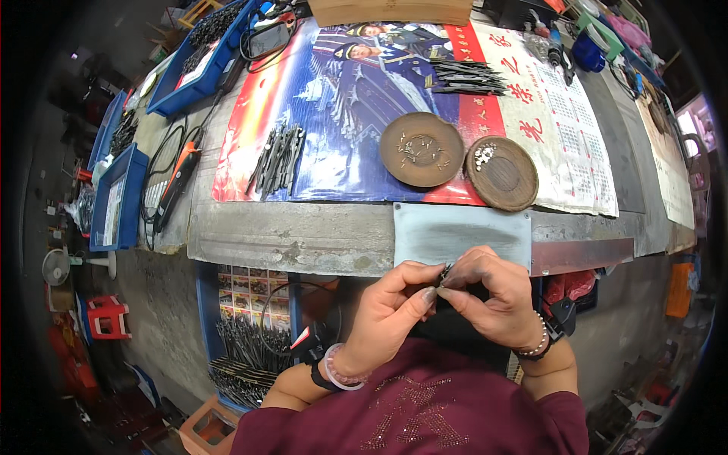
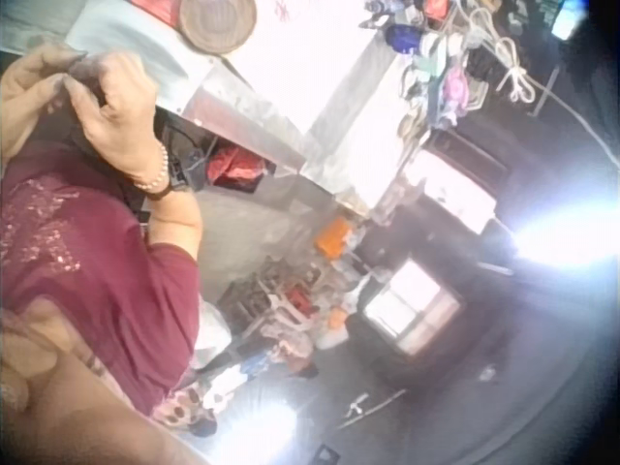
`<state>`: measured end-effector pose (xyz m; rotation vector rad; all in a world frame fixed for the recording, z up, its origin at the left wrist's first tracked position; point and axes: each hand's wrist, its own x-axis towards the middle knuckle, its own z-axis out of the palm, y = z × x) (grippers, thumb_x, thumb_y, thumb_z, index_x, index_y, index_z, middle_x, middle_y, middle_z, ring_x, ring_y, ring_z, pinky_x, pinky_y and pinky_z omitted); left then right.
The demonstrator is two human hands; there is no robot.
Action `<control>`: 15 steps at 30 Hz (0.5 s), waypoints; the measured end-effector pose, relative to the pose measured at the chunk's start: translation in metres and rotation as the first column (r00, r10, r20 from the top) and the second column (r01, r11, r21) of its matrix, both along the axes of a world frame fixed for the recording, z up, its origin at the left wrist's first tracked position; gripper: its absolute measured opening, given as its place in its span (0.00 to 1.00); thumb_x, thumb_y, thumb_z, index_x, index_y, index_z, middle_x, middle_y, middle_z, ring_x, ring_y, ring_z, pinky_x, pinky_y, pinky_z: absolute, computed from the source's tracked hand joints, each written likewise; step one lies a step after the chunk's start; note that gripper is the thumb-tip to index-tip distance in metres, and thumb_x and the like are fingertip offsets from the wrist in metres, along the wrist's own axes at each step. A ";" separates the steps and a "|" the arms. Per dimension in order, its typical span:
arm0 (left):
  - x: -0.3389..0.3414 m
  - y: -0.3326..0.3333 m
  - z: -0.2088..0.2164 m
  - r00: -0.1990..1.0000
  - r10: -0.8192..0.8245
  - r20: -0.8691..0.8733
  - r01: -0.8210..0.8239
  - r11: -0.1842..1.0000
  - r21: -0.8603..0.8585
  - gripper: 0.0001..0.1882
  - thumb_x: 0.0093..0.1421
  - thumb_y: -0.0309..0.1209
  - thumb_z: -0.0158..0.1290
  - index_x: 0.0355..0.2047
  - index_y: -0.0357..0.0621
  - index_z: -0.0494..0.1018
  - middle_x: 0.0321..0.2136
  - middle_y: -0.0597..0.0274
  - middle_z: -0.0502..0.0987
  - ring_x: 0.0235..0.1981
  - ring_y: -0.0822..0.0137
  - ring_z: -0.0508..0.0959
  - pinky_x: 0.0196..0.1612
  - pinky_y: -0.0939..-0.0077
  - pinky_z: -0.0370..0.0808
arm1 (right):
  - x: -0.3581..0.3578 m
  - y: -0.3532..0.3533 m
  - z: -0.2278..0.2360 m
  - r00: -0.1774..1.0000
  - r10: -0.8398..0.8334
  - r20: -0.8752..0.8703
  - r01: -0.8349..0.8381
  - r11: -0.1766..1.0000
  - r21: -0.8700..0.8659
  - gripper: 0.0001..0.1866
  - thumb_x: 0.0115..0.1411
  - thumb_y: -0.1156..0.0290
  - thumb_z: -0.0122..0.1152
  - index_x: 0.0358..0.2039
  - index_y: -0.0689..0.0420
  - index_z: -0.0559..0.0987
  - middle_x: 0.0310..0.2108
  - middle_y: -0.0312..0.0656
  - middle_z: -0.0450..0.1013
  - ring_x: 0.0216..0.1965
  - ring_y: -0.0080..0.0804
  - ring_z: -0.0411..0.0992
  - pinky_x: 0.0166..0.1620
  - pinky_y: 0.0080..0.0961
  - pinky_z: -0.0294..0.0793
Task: The person repeatedly picks small metal rods and white circular pieces from wooden dishes on a cluttered workbench, joins them by hand, and places the assembled units into a blue bin. The person also retrieves additional rods from a tray under the table and continues the same assembly cycle.
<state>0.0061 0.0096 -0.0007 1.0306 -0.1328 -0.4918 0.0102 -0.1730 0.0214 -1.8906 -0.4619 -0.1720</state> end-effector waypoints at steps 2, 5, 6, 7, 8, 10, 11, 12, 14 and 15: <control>-0.002 -0.004 0.001 0.999 0.017 0.038 -0.017 1.000 0.002 0.16 0.65 0.19 0.47 0.52 0.35 0.70 0.40 0.63 0.70 0.33 0.78 0.71 0.37 0.85 0.69 | -0.003 0.000 -0.001 0.997 -0.039 0.067 0.041 0.999 -0.024 0.09 0.47 0.80 0.68 0.29 0.59 0.77 0.27 0.40 0.75 0.28 0.38 0.74 0.36 0.29 0.71; -0.007 -0.007 -0.002 0.995 0.027 0.094 -0.030 0.999 0.035 0.16 0.62 0.15 0.47 0.51 0.34 0.71 0.40 0.61 0.71 0.34 0.76 0.71 0.36 0.85 0.69 | -0.008 -0.002 -0.004 0.986 -0.084 0.144 0.086 0.996 -0.004 0.10 0.47 0.80 0.68 0.30 0.59 0.77 0.27 0.41 0.74 0.29 0.39 0.73 0.35 0.31 0.71; -0.009 -0.006 -0.004 0.997 0.029 0.079 -0.032 0.999 0.043 0.17 0.61 0.14 0.46 0.51 0.34 0.72 0.40 0.60 0.71 0.34 0.75 0.71 0.35 0.84 0.69 | -0.010 -0.003 -0.006 0.987 -0.093 0.129 0.091 0.996 0.017 0.10 0.48 0.79 0.68 0.30 0.59 0.76 0.27 0.42 0.73 0.29 0.42 0.72 0.35 0.31 0.71; -0.009 -0.007 -0.007 0.989 0.033 0.142 -0.032 0.999 -0.008 0.17 0.61 0.14 0.46 0.50 0.34 0.71 0.41 0.59 0.71 0.34 0.75 0.71 0.35 0.83 0.70 | -0.011 -0.003 -0.010 0.993 -0.076 0.093 0.069 0.995 0.077 0.09 0.49 0.78 0.68 0.30 0.60 0.76 0.28 0.43 0.73 0.29 0.41 0.73 0.35 0.30 0.71; -0.012 -0.007 -0.009 0.985 0.042 0.170 -0.056 0.996 0.076 0.15 0.60 0.17 0.49 0.47 0.38 0.71 0.42 0.57 0.72 0.30 0.74 0.72 0.30 0.83 0.69 | -0.012 -0.004 -0.013 0.995 -0.080 0.060 0.070 0.985 0.160 0.09 0.51 0.77 0.67 0.30 0.60 0.75 0.28 0.43 0.73 0.28 0.40 0.73 0.34 0.29 0.71; -0.015 -0.009 -0.013 0.979 0.076 0.189 -0.093 0.992 0.085 0.16 0.59 0.17 0.50 0.48 0.41 0.69 0.41 0.58 0.72 0.27 0.75 0.71 0.27 0.84 0.67 | -0.017 -0.010 -0.018 0.970 0.069 -0.232 0.027 0.923 0.385 0.08 0.54 0.75 0.66 0.30 0.60 0.74 0.28 0.42 0.74 0.28 0.32 0.73 0.32 0.25 0.72; -0.015 -0.008 -0.013 0.985 0.073 0.158 -0.082 0.995 0.050 0.15 0.60 0.18 0.50 0.47 0.42 0.69 0.41 0.58 0.72 0.27 0.75 0.70 0.27 0.84 0.67 | -0.016 -0.011 -0.022 0.931 0.180 -0.319 0.012 0.855 0.518 0.08 0.55 0.76 0.65 0.31 0.62 0.74 0.29 0.41 0.75 0.31 0.29 0.74 0.34 0.24 0.73; -0.014 -0.008 -0.014 0.986 0.025 0.165 -0.031 0.999 0.034 0.13 0.61 0.19 0.51 0.46 0.43 0.68 0.41 0.59 0.72 0.26 0.75 0.70 0.26 0.84 0.66 | -0.015 -0.012 -0.024 0.880 0.305 -0.365 0.018 0.747 0.665 0.07 0.56 0.76 0.65 0.32 0.64 0.75 0.29 0.40 0.75 0.34 0.26 0.75 0.36 0.22 0.74; -0.017 -0.006 -0.013 0.990 0.024 0.136 -0.021 0.999 -0.025 0.12 0.61 0.20 0.51 0.45 0.43 0.68 0.41 0.61 0.72 0.26 0.76 0.69 0.26 0.84 0.65 | -0.021 -0.011 -0.025 0.776 0.509 -0.373 0.091 0.495 0.864 0.06 0.55 0.78 0.64 0.32 0.64 0.75 0.28 0.39 0.74 0.32 0.25 0.75 0.34 0.21 0.74; -0.010 -0.004 -0.013 0.987 -0.025 0.159 0.026 1.000 -0.004 0.14 0.61 0.19 0.51 0.48 0.44 0.68 0.42 0.63 0.71 0.27 0.77 0.69 0.26 0.84 0.65 | -0.022 -0.009 -0.026 0.773 0.493 -0.400 0.124 0.502 0.856 0.06 0.55 0.79 0.64 0.31 0.64 0.75 0.27 0.39 0.74 0.31 0.24 0.74 0.33 0.20 0.74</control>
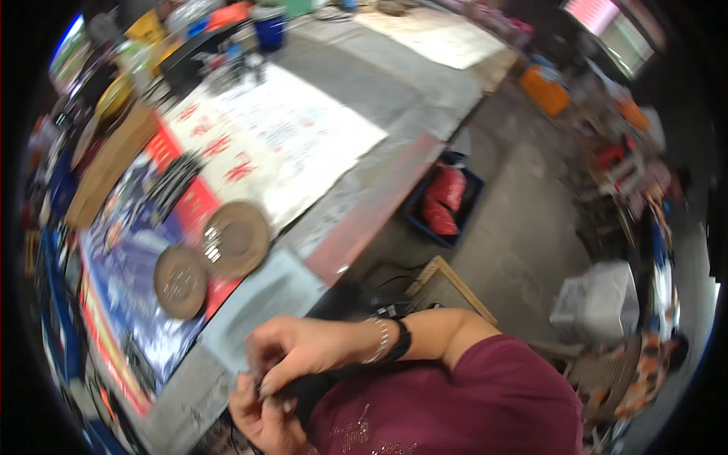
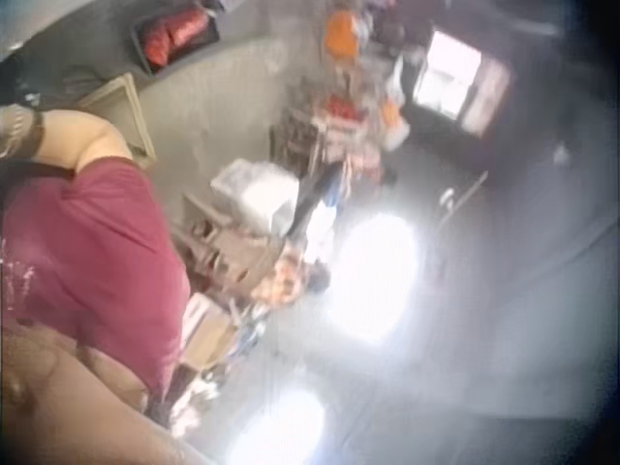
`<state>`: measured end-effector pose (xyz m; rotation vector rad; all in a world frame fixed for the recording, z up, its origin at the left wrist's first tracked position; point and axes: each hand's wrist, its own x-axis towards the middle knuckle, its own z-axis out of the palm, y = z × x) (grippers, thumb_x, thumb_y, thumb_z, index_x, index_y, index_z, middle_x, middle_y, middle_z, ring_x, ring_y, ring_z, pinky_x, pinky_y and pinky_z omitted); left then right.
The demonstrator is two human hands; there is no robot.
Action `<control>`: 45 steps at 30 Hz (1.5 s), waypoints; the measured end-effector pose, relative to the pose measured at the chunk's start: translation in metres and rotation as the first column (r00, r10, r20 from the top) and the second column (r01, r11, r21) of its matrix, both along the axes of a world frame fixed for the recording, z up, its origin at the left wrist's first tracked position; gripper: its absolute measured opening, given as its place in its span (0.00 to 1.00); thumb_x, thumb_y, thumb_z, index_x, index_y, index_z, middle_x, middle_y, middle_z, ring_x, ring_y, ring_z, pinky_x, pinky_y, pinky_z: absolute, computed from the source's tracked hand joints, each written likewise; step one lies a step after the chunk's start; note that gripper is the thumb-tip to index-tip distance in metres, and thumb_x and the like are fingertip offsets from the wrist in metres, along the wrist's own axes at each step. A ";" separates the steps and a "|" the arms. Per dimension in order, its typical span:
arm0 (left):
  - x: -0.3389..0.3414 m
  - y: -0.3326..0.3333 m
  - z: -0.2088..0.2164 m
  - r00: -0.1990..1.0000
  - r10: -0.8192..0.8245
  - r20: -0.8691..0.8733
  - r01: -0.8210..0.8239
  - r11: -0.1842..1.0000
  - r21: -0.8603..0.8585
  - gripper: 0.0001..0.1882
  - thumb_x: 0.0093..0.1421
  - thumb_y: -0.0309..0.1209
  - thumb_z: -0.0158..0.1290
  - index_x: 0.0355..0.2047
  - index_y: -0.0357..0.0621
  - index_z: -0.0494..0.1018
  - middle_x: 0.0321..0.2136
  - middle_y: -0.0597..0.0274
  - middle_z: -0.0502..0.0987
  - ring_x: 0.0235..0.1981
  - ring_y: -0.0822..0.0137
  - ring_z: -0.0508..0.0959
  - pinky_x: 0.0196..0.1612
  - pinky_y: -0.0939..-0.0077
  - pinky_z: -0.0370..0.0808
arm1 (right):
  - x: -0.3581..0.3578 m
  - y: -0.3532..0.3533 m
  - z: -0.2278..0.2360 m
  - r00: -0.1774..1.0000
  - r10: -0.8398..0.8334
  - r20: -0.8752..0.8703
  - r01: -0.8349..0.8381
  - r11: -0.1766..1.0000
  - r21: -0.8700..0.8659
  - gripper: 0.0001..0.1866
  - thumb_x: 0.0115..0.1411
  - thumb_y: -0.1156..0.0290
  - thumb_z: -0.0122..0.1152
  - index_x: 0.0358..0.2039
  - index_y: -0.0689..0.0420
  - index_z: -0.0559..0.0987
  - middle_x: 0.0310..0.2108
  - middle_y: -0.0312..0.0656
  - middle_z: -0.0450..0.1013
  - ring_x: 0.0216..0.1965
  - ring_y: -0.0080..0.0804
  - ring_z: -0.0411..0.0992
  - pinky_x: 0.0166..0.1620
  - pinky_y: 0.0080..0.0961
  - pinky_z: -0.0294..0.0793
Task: The person repeatedly picks small metal rods and white circular pieces from wooden dishes on a cluttered workbench, joins them by hand, and places the assembled units into a blue bin. The person also retrieves additional rods from a tray under the table and continues the same assembly cycle.
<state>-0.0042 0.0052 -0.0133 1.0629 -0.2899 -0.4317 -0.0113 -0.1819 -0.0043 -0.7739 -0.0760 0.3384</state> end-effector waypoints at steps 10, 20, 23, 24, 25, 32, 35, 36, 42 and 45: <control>-0.008 -0.031 0.009 0.870 0.388 0.305 -0.436 0.894 0.106 0.14 0.62 0.24 0.52 0.48 0.34 0.69 0.35 0.52 0.76 0.34 0.65 0.75 0.38 0.75 0.73 | -0.002 0.035 0.003 0.645 -0.554 0.527 0.705 0.697 -0.131 0.06 0.57 0.76 0.62 0.31 0.66 0.76 0.30 0.46 0.75 0.35 0.40 0.75 0.38 0.28 0.73; -0.022 -0.026 -0.006 0.836 0.304 0.457 -0.427 0.883 0.194 0.17 0.65 0.25 0.49 0.53 0.36 0.64 0.37 0.49 0.76 0.35 0.66 0.75 0.40 0.75 0.73 | -0.025 0.022 0.014 0.641 -0.531 0.554 0.718 0.670 -0.189 0.06 0.56 0.77 0.60 0.33 0.67 0.76 0.32 0.49 0.75 0.34 0.44 0.76 0.38 0.29 0.73; -0.025 -0.022 -0.007 0.818 0.225 0.530 -0.330 0.937 0.112 0.22 0.64 0.25 0.49 0.58 0.37 0.60 0.46 0.49 0.72 0.42 0.61 0.73 0.46 0.68 0.72 | -0.032 0.014 0.021 0.643 -0.453 0.617 0.727 0.614 -0.307 0.07 0.56 0.76 0.60 0.35 0.66 0.76 0.34 0.48 0.75 0.35 0.45 0.75 0.38 0.31 0.73; -0.025 -0.022 -0.008 0.844 0.194 0.499 -0.280 0.955 0.102 0.22 0.64 0.24 0.48 0.58 0.37 0.61 0.47 0.49 0.71 0.43 0.62 0.73 0.47 0.68 0.71 | -0.034 0.013 0.023 0.637 -0.423 0.644 0.741 0.568 -0.359 0.08 0.56 0.75 0.61 0.35 0.65 0.77 0.34 0.48 0.75 0.35 0.45 0.75 0.38 0.31 0.73; -0.024 -0.022 -0.007 0.869 0.158 0.468 -0.225 0.970 0.090 0.22 0.64 0.23 0.48 0.58 0.37 0.61 0.48 0.50 0.71 0.44 0.62 0.72 0.48 0.67 0.71 | -0.035 0.013 0.025 0.593 -0.409 0.694 0.782 0.499 -0.374 0.08 0.56 0.75 0.61 0.35 0.65 0.77 0.35 0.48 0.75 0.35 0.45 0.75 0.39 0.31 0.73; -0.024 -0.037 -0.001 0.918 0.320 0.233 -0.335 0.942 0.027 0.18 0.61 0.17 0.50 0.51 0.42 0.68 0.43 0.61 0.70 0.39 0.74 0.72 0.43 0.80 0.71 | -0.027 0.021 0.021 0.529 -0.424 0.735 0.843 0.365 -0.395 0.05 0.54 0.79 0.64 0.32 0.64 0.77 0.33 0.46 0.76 0.33 0.44 0.74 0.37 0.31 0.73; -0.026 -0.035 0.002 0.931 0.235 0.279 -0.233 0.972 -0.043 0.18 0.60 0.14 0.45 0.49 0.41 0.68 0.45 0.60 0.69 0.42 0.72 0.72 0.47 0.80 0.69 | -0.023 0.020 0.016 0.523 -0.331 0.786 0.844 0.330 -0.423 0.06 0.53 0.78 0.65 0.31 0.64 0.78 0.32 0.47 0.76 0.32 0.44 0.75 0.36 0.32 0.74; -0.026 -0.033 0.003 0.945 0.217 0.243 -0.212 0.976 -0.046 0.19 0.58 0.13 0.43 0.49 0.40 0.68 0.44 0.59 0.69 0.41 0.72 0.72 0.46 0.81 0.69 | -0.022 0.018 0.015 0.533 -0.296 0.793 0.838 0.317 -0.444 0.05 0.53 0.78 0.65 0.30 0.64 0.78 0.31 0.47 0.75 0.31 0.44 0.75 0.35 0.32 0.74; -0.025 -0.032 0.006 0.961 0.194 0.196 -0.197 0.980 -0.006 0.20 0.55 0.09 0.45 0.47 0.34 0.72 0.40 0.55 0.69 0.37 0.71 0.71 0.40 0.83 0.68 | -0.011 0.017 0.007 0.488 -0.129 0.863 0.863 0.221 -0.454 0.09 0.53 0.73 0.66 0.24 0.61 0.74 0.25 0.43 0.73 0.25 0.40 0.72 0.29 0.30 0.72; -0.025 -0.032 0.009 0.978 0.136 0.156 -0.145 0.989 0.043 0.18 0.56 0.10 0.48 0.47 0.34 0.73 0.39 0.58 0.69 0.38 0.73 0.70 0.40 0.84 0.68 | -0.005 0.016 -0.001 0.476 -0.123 0.871 0.869 0.217 -0.444 0.09 0.55 0.72 0.62 0.23 0.60 0.73 0.23 0.42 0.71 0.22 0.40 0.69 0.26 0.31 0.69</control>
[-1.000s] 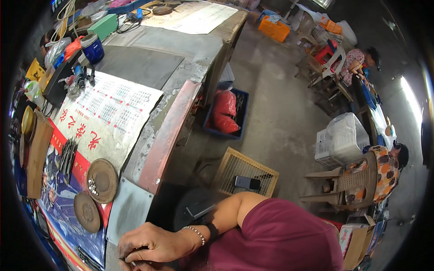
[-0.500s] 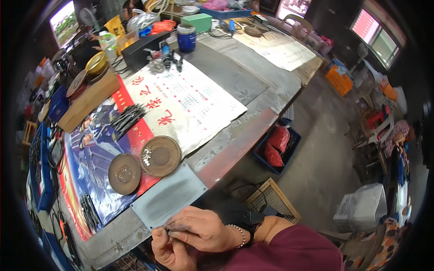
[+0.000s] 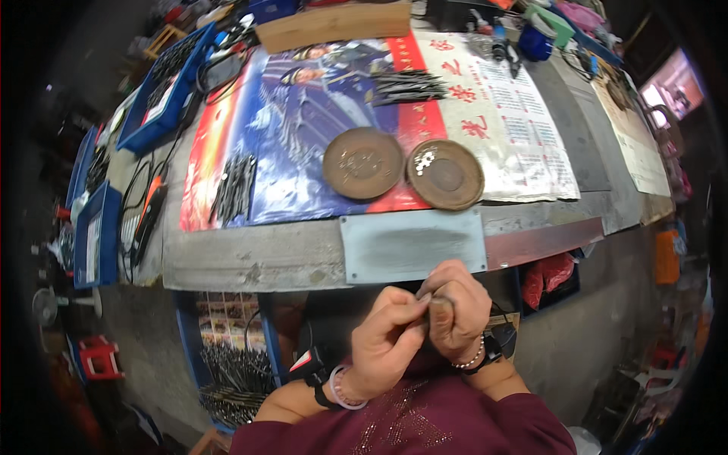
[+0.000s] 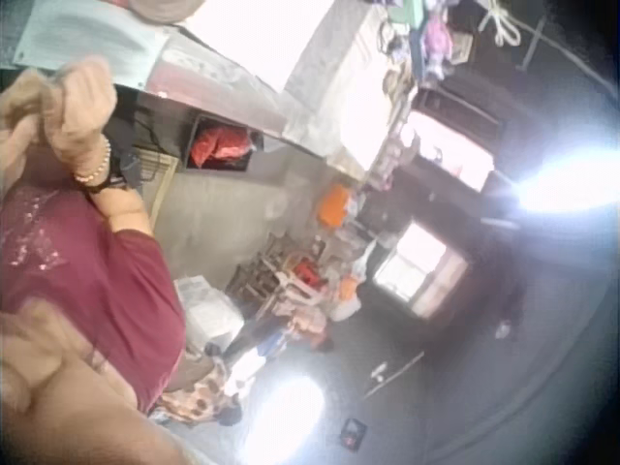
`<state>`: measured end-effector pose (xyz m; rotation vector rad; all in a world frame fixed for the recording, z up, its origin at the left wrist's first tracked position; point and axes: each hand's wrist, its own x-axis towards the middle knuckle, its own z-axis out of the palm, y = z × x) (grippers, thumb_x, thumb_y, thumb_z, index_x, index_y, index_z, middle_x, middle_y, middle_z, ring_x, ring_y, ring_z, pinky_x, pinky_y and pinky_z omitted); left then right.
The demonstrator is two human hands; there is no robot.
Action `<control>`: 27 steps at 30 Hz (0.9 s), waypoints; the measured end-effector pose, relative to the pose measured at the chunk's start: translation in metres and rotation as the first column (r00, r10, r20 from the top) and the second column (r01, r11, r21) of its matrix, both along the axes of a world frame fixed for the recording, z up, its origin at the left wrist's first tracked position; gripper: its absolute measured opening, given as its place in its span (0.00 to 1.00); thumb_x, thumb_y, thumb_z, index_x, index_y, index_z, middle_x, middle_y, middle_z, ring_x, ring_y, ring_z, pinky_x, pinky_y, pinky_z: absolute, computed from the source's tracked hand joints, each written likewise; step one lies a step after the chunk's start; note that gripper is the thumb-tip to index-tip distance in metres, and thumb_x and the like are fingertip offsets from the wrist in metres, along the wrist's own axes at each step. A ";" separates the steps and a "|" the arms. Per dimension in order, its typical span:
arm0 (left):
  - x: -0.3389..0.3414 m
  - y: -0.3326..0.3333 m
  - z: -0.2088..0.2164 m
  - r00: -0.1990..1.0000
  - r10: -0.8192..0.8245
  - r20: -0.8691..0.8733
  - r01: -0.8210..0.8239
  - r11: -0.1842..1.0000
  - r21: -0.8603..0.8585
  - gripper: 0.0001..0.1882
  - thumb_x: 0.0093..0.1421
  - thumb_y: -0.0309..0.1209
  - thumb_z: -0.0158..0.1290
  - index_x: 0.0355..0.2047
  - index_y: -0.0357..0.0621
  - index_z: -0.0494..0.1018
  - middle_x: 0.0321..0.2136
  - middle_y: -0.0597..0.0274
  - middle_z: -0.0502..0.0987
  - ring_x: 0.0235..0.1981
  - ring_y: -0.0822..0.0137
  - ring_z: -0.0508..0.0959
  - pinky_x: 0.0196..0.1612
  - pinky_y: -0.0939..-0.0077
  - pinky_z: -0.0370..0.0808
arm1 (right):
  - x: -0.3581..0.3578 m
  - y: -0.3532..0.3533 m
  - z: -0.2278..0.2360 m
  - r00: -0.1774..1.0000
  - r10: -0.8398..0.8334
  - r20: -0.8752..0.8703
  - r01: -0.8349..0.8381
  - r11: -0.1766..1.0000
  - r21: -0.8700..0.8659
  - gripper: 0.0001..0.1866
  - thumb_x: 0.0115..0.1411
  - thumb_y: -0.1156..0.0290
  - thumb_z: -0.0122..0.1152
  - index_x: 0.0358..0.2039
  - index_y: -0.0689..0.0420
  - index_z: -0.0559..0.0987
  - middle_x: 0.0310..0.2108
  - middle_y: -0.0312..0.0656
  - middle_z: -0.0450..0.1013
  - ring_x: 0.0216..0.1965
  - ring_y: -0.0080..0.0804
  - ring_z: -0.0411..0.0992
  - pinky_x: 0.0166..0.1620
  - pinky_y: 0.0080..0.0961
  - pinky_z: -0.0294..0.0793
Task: The person repeatedly picks small metal rods and white circular pieces from wooden dishes on a cluttered workbench, joins them by hand, and places the assembled units into a blue bin. The person also retrieves additional rods from a tray under the table and continues the same assembly cycle.
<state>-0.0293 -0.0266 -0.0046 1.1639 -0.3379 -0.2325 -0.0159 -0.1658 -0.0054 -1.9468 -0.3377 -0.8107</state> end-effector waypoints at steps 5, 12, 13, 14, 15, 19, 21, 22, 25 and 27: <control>0.006 0.010 0.000 0.993 0.042 0.113 -0.058 0.988 0.142 0.19 0.55 0.11 0.50 0.46 0.35 0.76 0.38 0.59 0.69 0.37 0.72 0.69 0.39 0.84 0.67 | -0.007 0.013 -0.013 0.983 0.145 -0.113 -0.143 0.989 0.026 0.12 0.57 0.69 0.57 0.19 0.59 0.71 0.19 0.43 0.66 0.18 0.41 0.64 0.23 0.33 0.63; 0.004 0.020 0.002 0.944 -0.158 -0.290 0.103 0.975 -0.196 0.15 0.58 0.13 0.51 0.46 0.33 0.75 0.39 0.63 0.68 0.34 0.76 0.69 0.35 0.85 0.68 | 0.017 -0.017 0.006 0.885 -0.078 -0.459 0.370 0.717 0.591 0.08 0.57 0.75 0.59 0.35 0.60 0.71 0.23 0.35 0.65 0.21 0.25 0.63 0.26 0.25 0.66; 0.004 0.020 0.002 0.941 -0.181 -0.286 0.105 0.959 -0.263 0.14 0.60 0.14 0.51 0.47 0.32 0.74 0.40 0.64 0.67 0.32 0.79 0.69 0.32 0.87 0.66 | 0.018 -0.018 0.008 0.909 -0.159 -0.385 0.371 0.729 0.575 0.15 0.55 0.73 0.62 0.40 0.61 0.68 0.26 0.36 0.64 0.23 0.23 0.62 0.27 0.23 0.65; 0.004 0.019 0.001 0.925 -0.153 -0.349 0.088 0.977 -0.196 0.14 0.60 0.14 0.50 0.47 0.32 0.73 0.40 0.63 0.67 0.31 0.79 0.68 0.30 0.87 0.65 | 0.018 -0.021 0.010 0.934 -0.115 -0.338 0.283 0.817 0.503 0.23 0.53 0.71 0.66 0.45 0.61 0.65 0.30 0.37 0.63 0.25 0.20 0.62 0.28 0.21 0.65; 0.005 0.018 0.001 0.916 -0.148 -0.373 0.083 0.980 -0.183 0.13 0.61 0.14 0.50 0.47 0.32 0.73 0.40 0.63 0.67 0.30 0.80 0.68 0.29 0.87 0.65 | 0.014 -0.018 0.010 0.929 -0.013 -0.371 0.189 0.876 0.443 0.26 0.51 0.71 0.68 0.46 0.61 0.64 0.31 0.38 0.63 0.25 0.20 0.62 0.29 0.20 0.64; 0.006 0.021 0.003 0.823 -0.333 -0.461 0.124 0.896 -0.426 0.12 0.62 0.13 0.46 0.45 0.32 0.70 0.40 0.61 0.68 0.25 0.78 0.66 0.25 0.84 0.64 | 0.006 -0.008 0.007 0.917 -0.028 -0.397 0.229 0.854 0.467 0.34 0.44 0.76 0.70 0.49 0.61 0.61 0.38 0.40 0.61 0.27 0.20 0.62 0.28 0.18 0.64; 0.006 0.023 0.003 0.796 -0.316 -0.516 0.098 0.909 -0.406 0.13 0.61 0.13 0.45 0.45 0.34 0.70 0.40 0.61 0.68 0.25 0.77 0.66 0.25 0.83 0.64 | -0.001 -0.002 0.005 0.981 0.173 -0.089 -0.108 0.866 0.489 0.36 0.42 0.70 0.75 0.48 0.62 0.63 0.37 0.39 0.62 0.25 0.18 0.61 0.28 0.17 0.62; 0.005 0.023 0.003 0.790 -0.249 -0.561 0.102 0.955 -0.279 0.13 0.61 0.13 0.44 0.45 0.35 0.70 0.41 0.60 0.68 0.24 0.76 0.66 0.25 0.82 0.64 | -0.001 0.001 0.003 0.966 0.256 -0.040 -0.229 0.914 0.335 0.40 0.39 0.72 0.77 0.50 0.61 0.62 0.37 0.39 0.63 0.26 0.18 0.61 0.29 0.15 0.61; 0.009 0.026 0.005 0.719 -0.394 -0.572 0.104 0.875 -0.472 0.13 0.62 0.13 0.44 0.46 0.36 0.70 0.43 0.59 0.70 0.24 0.74 0.67 0.26 0.80 0.64 | 0.009 -0.022 -0.004 0.890 -0.044 -0.453 0.282 0.835 0.473 0.41 0.39 0.76 0.75 0.52 0.61 0.61 0.41 0.40 0.63 0.28 0.19 0.61 0.30 0.16 0.62; 0.014 0.029 0.006 0.723 -0.390 -0.571 0.117 0.883 -0.454 0.13 0.62 0.14 0.44 0.46 0.37 0.70 0.44 0.59 0.71 0.24 0.73 0.67 0.26 0.79 0.64 | 0.004 -0.041 -0.007 0.974 0.041 -0.223 0.080 0.859 0.505 0.39 0.43 0.75 0.75 0.52 0.61 0.60 0.42 0.41 0.62 0.29 0.19 0.60 0.31 0.17 0.63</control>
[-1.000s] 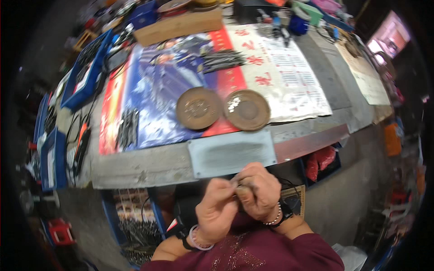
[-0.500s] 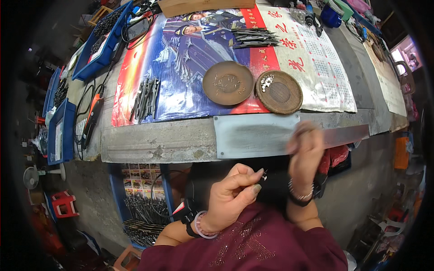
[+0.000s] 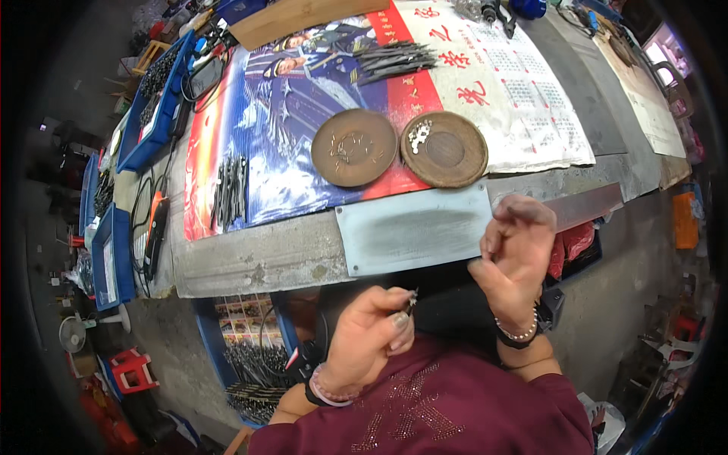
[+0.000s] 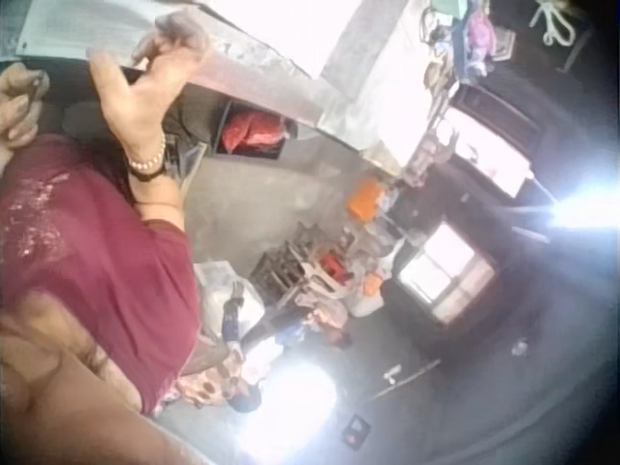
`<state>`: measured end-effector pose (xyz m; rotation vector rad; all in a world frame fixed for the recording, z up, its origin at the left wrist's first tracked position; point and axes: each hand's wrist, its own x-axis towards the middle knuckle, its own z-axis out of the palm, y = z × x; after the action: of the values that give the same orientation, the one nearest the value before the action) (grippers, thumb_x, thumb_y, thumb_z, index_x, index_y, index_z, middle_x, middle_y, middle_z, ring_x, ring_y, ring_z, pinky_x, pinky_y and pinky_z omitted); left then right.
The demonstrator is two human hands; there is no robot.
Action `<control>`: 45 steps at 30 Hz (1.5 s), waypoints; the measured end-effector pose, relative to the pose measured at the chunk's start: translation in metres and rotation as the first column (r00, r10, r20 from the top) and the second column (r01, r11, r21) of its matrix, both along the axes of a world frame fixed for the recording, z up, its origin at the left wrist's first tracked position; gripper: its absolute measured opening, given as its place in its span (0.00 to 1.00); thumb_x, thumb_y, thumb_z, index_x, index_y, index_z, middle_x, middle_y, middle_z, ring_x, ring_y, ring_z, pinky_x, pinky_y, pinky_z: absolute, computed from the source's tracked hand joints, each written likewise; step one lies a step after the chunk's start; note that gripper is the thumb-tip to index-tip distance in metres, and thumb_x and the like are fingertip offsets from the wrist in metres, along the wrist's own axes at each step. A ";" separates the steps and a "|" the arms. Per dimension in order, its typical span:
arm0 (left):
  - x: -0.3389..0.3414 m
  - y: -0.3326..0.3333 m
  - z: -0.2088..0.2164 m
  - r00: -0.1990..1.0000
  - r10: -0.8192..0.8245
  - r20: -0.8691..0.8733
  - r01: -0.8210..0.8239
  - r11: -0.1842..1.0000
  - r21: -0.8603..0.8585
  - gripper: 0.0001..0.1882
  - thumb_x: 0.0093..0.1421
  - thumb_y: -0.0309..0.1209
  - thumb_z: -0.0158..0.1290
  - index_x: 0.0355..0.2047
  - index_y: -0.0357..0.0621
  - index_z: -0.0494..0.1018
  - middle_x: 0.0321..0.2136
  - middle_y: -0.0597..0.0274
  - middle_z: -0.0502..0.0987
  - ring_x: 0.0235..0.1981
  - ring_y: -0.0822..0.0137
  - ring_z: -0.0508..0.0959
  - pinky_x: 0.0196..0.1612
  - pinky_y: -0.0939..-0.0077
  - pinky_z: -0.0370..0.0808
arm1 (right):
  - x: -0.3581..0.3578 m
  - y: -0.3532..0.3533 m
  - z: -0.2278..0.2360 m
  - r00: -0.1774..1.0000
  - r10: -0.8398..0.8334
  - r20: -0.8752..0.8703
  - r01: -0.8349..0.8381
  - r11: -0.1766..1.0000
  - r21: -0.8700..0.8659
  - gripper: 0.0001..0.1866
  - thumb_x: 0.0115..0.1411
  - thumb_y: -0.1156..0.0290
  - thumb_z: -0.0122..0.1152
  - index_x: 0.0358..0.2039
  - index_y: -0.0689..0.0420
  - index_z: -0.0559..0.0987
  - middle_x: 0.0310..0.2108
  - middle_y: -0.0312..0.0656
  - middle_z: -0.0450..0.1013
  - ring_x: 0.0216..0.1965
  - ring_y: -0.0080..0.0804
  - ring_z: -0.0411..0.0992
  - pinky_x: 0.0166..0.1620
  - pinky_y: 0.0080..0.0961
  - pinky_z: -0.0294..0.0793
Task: The person repeatedly picks small metal rods and white circular pieces from wooden dishes on a cluttered workbench, joins them by hand, and places the assembled units into a blue bin. The person also retrieves additional rods from a tray under the table and continues the same assembly cycle.
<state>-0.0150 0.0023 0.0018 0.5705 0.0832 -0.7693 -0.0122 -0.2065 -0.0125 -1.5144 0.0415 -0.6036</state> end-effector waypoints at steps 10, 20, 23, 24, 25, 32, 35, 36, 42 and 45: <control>0.077 -0.023 0.020 0.358 -0.626 0.692 -0.239 0.655 0.716 0.13 0.58 0.17 0.51 0.43 0.37 0.75 0.34 0.56 0.74 0.31 0.62 0.75 0.37 0.76 0.73 | -0.041 -0.044 -0.005 0.987 0.046 -0.156 -0.066 0.990 -0.123 0.11 0.56 0.72 0.64 0.31 0.63 0.71 0.29 0.39 0.68 0.28 0.22 0.65 0.32 0.18 0.66; 0.116 -0.049 0.007 -0.134 -0.895 0.425 -0.440 0.439 0.784 0.19 0.51 0.18 0.48 0.45 0.43 0.73 0.36 0.50 0.68 0.34 0.47 0.75 0.34 0.59 0.73 | -0.050 -0.048 0.003 0.950 0.231 -0.209 -0.265 0.952 -0.154 0.08 0.55 0.78 0.64 0.29 0.64 0.71 0.26 0.43 0.69 0.26 0.31 0.69 0.31 0.23 0.69; 0.117 -0.022 0.019 -0.057 -0.927 0.370 -0.449 0.355 0.820 0.23 0.49 0.16 0.49 0.46 0.44 0.73 0.36 0.52 0.68 0.34 0.48 0.75 0.34 0.58 0.73 | -0.050 -0.051 0.006 0.943 0.268 -0.197 -0.299 0.942 -0.152 0.08 0.55 0.78 0.64 0.29 0.64 0.72 0.26 0.43 0.69 0.25 0.30 0.68 0.29 0.22 0.68; 0.115 -0.017 0.023 -0.036 -0.932 0.361 -0.456 0.337 0.824 0.25 0.47 0.14 0.49 0.47 0.45 0.73 0.35 0.52 0.68 0.33 0.48 0.76 0.34 0.58 0.73 | -0.049 -0.050 0.006 0.938 0.279 -0.205 -0.310 0.940 -0.139 0.08 0.55 0.78 0.64 0.29 0.64 0.72 0.26 0.43 0.69 0.25 0.30 0.68 0.29 0.22 0.68; 0.113 -0.017 0.024 -0.034 -0.926 0.376 -0.479 0.346 0.807 0.25 0.47 0.14 0.49 0.47 0.44 0.73 0.35 0.52 0.68 0.33 0.48 0.76 0.34 0.58 0.73 | -0.048 -0.049 0.006 0.938 0.286 -0.195 -0.313 0.941 -0.126 0.08 0.55 0.78 0.64 0.29 0.63 0.72 0.26 0.43 0.69 0.25 0.30 0.68 0.29 0.22 0.68; 0.105 -0.067 0.006 -0.127 -0.844 0.521 -0.453 0.517 0.726 0.20 0.50 0.17 0.48 0.45 0.43 0.71 0.33 0.49 0.68 0.32 0.46 0.75 0.32 0.57 0.72 | -0.041 -0.017 0.002 0.824 0.514 -0.238 -0.557 0.813 -0.170 0.09 0.57 0.72 0.64 0.30 0.62 0.73 0.28 0.46 0.70 0.29 0.44 0.72 0.32 0.31 0.72; 0.109 -0.067 0.003 -0.131 -0.851 0.509 -0.421 0.512 0.748 0.19 0.51 0.17 0.48 0.45 0.43 0.71 0.33 0.49 0.67 0.32 0.46 0.74 0.32 0.57 0.71 | -0.042 -0.016 0.007 0.830 0.489 -0.270 -0.545 0.814 -0.202 0.09 0.58 0.72 0.63 0.31 0.62 0.73 0.29 0.47 0.70 0.29 0.46 0.72 0.33 0.32 0.72; 0.110 -0.059 0.006 -0.113 -0.865 0.488 -0.440 0.484 0.756 0.19 0.51 0.17 0.48 0.45 0.42 0.71 0.33 0.49 0.67 0.32 0.46 0.74 0.33 0.57 0.72 | -0.041 -0.017 0.009 0.834 0.469 -0.291 -0.531 0.825 -0.194 0.09 0.58 0.72 0.63 0.31 0.62 0.73 0.29 0.47 0.70 0.29 0.46 0.72 0.33 0.32 0.72; 0.066 -0.022 0.012 0.466 -0.625 0.626 -0.160 0.636 0.755 0.17 0.63 0.19 0.46 0.53 0.35 0.70 0.35 0.61 0.76 0.25 0.73 0.70 0.29 0.78 0.70 | -0.030 0.006 0.010 0.927 0.283 -0.248 -0.342 0.908 -0.242 0.08 0.57 0.73 0.63 0.31 0.62 0.73 0.27 0.46 0.70 0.27 0.44 0.72 0.31 0.31 0.72; 0.039 -0.007 0.013 0.822 -0.351 0.448 0.050 0.828 0.559 0.17 0.66 0.23 0.47 0.55 0.35 0.68 0.34 0.60 0.74 0.26 0.78 0.70 0.29 0.83 0.68 | -0.020 0.024 0.007 0.978 0.171 -0.120 -0.198 0.942 -0.271 0.08 0.56 0.75 0.63 0.32 0.63 0.74 0.26 0.45 0.70 0.25 0.41 0.72 0.28 0.29 0.71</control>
<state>0.0238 -0.0049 0.0151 1.3310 -0.3081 -0.7747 -0.0326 -0.1824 -0.0059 -1.7995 -0.1184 -0.3972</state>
